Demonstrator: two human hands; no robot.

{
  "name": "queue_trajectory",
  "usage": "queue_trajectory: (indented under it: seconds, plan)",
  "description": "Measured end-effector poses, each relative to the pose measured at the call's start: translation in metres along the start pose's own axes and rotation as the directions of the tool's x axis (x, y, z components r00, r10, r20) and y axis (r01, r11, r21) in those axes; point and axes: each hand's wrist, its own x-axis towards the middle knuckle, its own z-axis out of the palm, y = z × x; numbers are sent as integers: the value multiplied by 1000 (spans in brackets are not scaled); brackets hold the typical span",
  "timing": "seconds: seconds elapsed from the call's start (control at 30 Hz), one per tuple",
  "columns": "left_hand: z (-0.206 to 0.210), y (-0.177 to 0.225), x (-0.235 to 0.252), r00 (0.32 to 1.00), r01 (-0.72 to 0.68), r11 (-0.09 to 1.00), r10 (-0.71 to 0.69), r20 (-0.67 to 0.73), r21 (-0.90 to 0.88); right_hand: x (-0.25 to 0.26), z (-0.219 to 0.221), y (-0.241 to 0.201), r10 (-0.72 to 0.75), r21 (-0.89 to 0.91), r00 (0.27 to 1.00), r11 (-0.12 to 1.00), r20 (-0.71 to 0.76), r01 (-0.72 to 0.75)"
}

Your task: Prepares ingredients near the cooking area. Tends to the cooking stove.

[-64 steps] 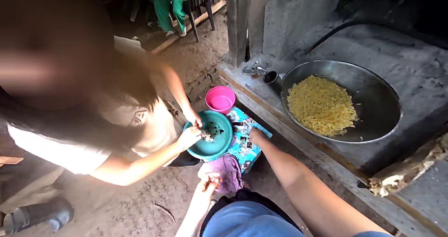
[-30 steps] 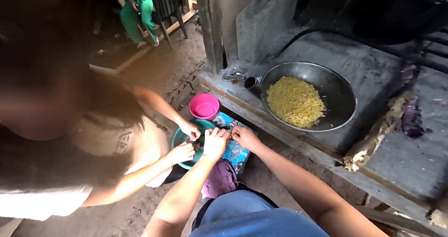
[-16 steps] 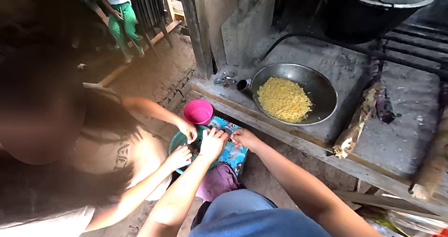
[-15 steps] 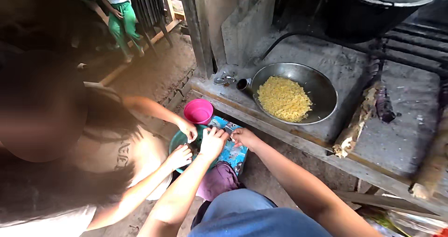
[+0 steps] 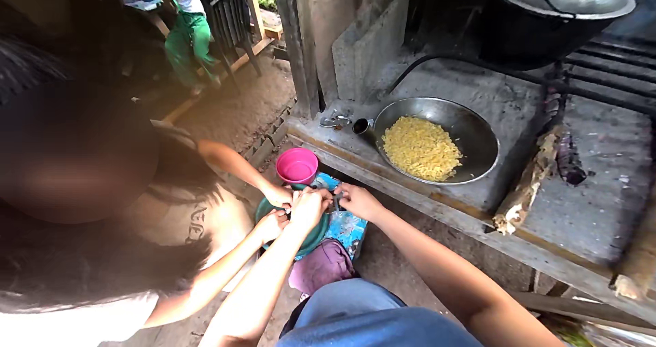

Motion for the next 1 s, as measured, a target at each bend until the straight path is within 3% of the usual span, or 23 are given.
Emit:
queue_trajectory:
  seconds: [0.1,0.57,0.67,0.8,1.0]
  plan:
    - [-3,-2,0,999,24,999,-24,-22,-22,5,4,-2,-105,-91,994,991,-26,102]
    - [-9,5,2,999,18,999,-19,41,27,-6,9,-10,-234,-327,970,923,-57,204]
    - [-4,14,1,998,9,997,-3,-66,82,-9,10,-16,-173,-314,973,942,-156,117]
    - [13,12,1,958,-85,980,130,-255,178,-7,14,-21,-62,-248,979,969,-195,12]
    - [43,-2,3,780,-244,890,417,-467,386,-4,16,-17,118,-48,985,991,-127,-125]
